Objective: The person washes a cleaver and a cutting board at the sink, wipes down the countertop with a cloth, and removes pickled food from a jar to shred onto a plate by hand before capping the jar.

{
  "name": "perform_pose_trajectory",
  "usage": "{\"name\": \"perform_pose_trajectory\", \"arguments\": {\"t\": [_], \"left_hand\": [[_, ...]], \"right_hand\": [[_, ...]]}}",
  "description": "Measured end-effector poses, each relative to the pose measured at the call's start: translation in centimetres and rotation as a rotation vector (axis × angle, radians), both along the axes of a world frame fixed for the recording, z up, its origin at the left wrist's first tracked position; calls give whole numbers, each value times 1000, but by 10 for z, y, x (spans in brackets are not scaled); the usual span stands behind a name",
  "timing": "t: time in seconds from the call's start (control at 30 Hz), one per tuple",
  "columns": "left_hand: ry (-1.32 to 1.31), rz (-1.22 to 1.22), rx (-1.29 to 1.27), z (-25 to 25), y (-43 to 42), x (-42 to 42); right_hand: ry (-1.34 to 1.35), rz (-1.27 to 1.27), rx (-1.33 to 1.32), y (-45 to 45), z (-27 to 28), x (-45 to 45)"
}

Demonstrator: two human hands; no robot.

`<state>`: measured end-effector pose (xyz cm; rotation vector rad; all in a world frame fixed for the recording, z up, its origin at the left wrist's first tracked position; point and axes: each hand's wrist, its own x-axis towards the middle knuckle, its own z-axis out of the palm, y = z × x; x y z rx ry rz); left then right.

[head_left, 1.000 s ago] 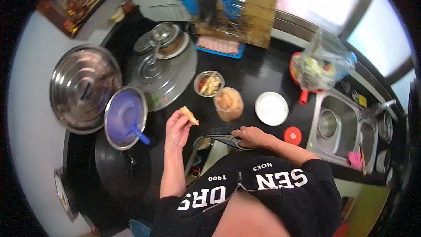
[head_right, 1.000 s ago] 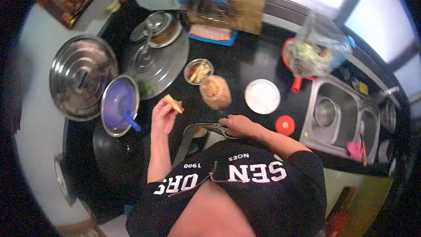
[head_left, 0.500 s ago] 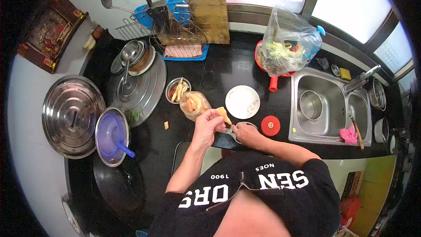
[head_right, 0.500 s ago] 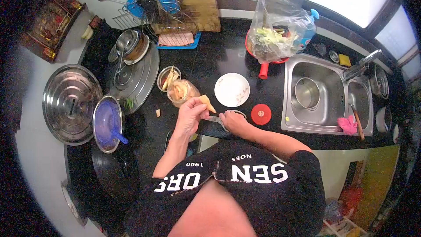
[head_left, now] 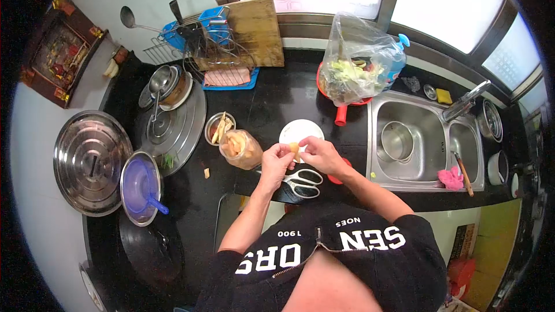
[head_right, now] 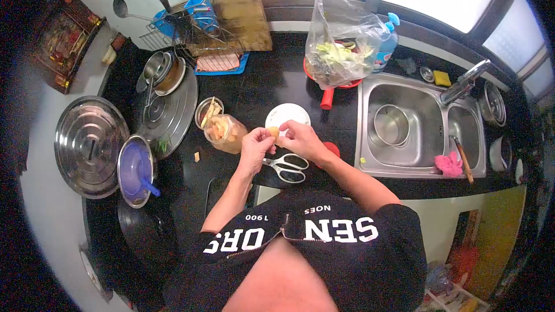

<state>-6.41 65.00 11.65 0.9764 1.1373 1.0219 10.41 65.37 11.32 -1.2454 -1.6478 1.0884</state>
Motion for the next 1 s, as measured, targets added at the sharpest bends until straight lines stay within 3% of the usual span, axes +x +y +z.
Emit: {"name": "perform_pose_trajectory", "arguments": {"t": [0.13,0.27,0.63,0.83,0.97,1.0], "left_hand": [[80,-102,47,1,4,11],[-37,-84,81,0,8,16],[79,-185,71,5,16,14],[116,-195,112,2,19,16],[96,-232,85,0,23,13],[95,-233,86,2,23,13]], "right_hand": [[62,17,-22,8,-2,7],[9,69,-9,9,-1,14],[-210,110,281,18,4,15],[-182,113,411,22,-5,12],[-92,149,191,22,-2,16],[40,192,40,25,-6,18]]}}
